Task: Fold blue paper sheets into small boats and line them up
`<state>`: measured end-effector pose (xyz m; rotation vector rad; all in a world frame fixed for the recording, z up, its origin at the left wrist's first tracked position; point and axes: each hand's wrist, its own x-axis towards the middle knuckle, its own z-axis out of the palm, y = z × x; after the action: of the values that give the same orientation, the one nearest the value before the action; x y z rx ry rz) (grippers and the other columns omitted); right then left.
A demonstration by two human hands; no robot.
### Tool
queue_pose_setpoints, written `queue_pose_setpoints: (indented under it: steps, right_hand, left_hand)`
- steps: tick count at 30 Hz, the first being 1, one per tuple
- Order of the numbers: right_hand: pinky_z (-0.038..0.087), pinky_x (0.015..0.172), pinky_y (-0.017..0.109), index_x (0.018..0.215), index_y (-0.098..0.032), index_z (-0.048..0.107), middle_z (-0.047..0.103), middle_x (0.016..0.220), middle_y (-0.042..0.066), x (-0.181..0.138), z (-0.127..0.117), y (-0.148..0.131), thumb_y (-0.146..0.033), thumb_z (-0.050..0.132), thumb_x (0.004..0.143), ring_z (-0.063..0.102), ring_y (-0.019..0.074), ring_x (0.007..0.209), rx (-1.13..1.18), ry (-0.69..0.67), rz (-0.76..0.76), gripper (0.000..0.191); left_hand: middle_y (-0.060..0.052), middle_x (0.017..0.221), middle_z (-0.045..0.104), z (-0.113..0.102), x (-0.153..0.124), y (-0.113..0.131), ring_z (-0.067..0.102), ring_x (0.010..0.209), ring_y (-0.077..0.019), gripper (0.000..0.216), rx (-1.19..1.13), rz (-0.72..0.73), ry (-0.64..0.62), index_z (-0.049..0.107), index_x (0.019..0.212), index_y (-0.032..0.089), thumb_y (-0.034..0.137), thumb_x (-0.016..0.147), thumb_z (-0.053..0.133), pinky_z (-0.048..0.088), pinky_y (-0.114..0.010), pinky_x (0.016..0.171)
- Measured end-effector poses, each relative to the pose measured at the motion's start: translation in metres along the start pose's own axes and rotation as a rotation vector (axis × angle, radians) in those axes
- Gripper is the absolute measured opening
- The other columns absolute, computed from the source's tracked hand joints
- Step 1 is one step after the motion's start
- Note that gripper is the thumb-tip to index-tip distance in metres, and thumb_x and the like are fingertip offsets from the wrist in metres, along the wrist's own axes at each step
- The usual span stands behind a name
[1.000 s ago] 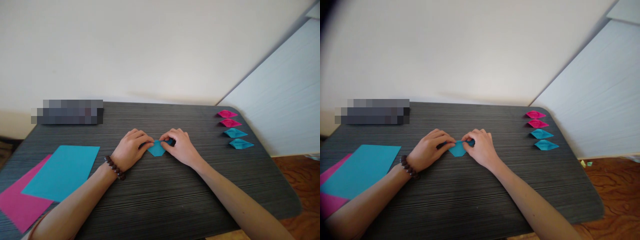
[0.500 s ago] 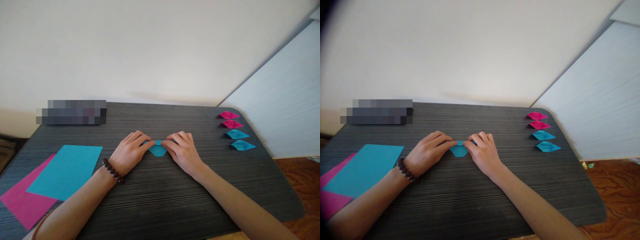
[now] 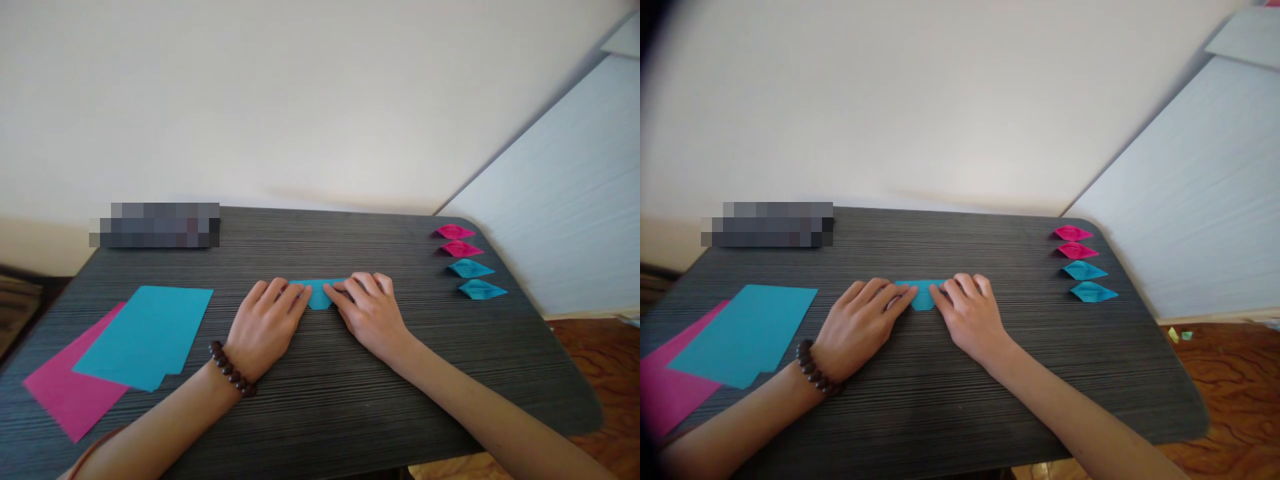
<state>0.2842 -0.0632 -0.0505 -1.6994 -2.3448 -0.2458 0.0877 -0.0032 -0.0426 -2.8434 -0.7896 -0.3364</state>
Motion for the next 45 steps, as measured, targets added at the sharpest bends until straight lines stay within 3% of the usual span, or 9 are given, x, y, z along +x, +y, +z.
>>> queue_pose_setpoints:
  steps: [6,12,20,29,34,37,40,45]
  right_hand:
    - [0.026,0.087,0.041,0.115,-0.022,0.058,0.064,0.099,0.005,-0.006,0.001,-0.004,-0.02,0.039,0.093,0.047,0.0216,0.098,-0.014,0.014,0.069,0.029]
    - [0.028,0.087,0.04,0.121,-0.023,0.053,0.062,0.1,0.005,-0.001,0.001,-0.007,-0.018,0.039,0.092,0.048,0.0211,0.093,-0.013,-0.016,0.071,0.032]
    - [0.031,0.085,0.038,0.116,-0.021,0.057,0.062,0.098,0.007,0.001,-0.001,-0.008,-0.014,0.039,0.091,0.049,0.0215,0.093,-0.017,-0.02,0.072,0.031]
    - [0.034,0.085,0.038,0.115,-0.018,0.059,0.062,0.098,0.009,-0.004,0.001,-0.005,-0.012,0.038,0.091,0.052,0.0209,0.094,0.009,0.017,0.103,0.033]
    - [0.037,0.084,0.037,0.113,-0.017,0.061,0.062,0.096,0.008,-0.003,0.0,-0.005,-0.012,0.04,0.089,0.052,0.0207,0.091,0.035,0.025,0.115,0.032]
    - [0.039,0.084,0.037,0.112,-0.018,0.061,0.06,0.096,0.008,-0.001,0.0,-0.004,-0.013,0.046,0.084,0.05,0.0219,0.091,0.072,0.021,0.134,0.032]
    - [0.039,0.085,0.037,0.111,-0.02,0.062,0.06,0.096,0.007,0.0,0.0,-0.002,-0.014,0.049,0.082,0.049,0.0223,0.092,0.11,0.038,0.157,0.032]
    - [0.039,0.085,0.038,0.111,-0.022,0.062,0.059,0.099,0.007,-0.001,0.001,-0.001,-0.013,0.047,0.083,0.049,0.0221,0.094,0.151,0.04,0.171,0.032]
  left_hand:
    - [-0.009,0.101,0.062,-0.004,0.001,0.017,0.054,0.088,-0.0272,0.037,0.021,-0.153,-0.068,0.054,0.12,0.014,0.011,0.084,0.045,0.042,-0.042,0.07]
    - [-0.008,0.101,0.061,-0.005,0.007,0.021,0.052,0.09,-0.0275,0.045,0.006,-0.159,-0.131,0.047,0.129,0.018,0.009,0.085,0.042,0.043,-0.041,0.07]
    - [-0.01,0.1,0.062,-0.004,0.002,0.019,0.052,0.095,-0.0297,0.043,0.004,-0.177,-0.082,0.051,0.125,0.017,0.009,0.083,0.045,0.043,-0.043,0.073]
    - [-0.012,0.113,0.06,-0.001,-0.012,0.014,0.051,0.105,-0.0317,0.041,-0.008,-0.194,-0.045,0.051,0.124,0.01,0.011,0.083,0.044,0.044,-0.046,0.081]
    - [-0.01,0.107,0.063,-0.003,-0.011,0.011,0.053,0.102,-0.03,0.036,-0.018,-0.195,0.0,0.056,0.117,0.011,0.013,0.083,0.044,0.045,-0.045,0.079]
    - [-0.008,0.099,0.064,-0.005,-0.003,0.005,0.055,0.097,-0.0272,0.025,-0.072,-0.208,0.015,0.061,0.103,0.015,0.016,0.084,0.044,0.044,-0.042,0.078]
    - [-0.007,0.094,0.063,0.0,0.009,-0.004,0.054,0.092,-0.025,0.019,-0.173,-0.271,0.027,0.062,0.088,0.018,0.024,0.087,0.045,0.043,-0.04,0.077]
    - [-0.005,0.09,0.061,0.015,0.029,-0.017,0.049,0.09,-0.0244,0.017,-0.351,-0.393,0.035,0.06,0.083,0.021,0.033,0.086,0.049,0.039,-0.041,0.077]
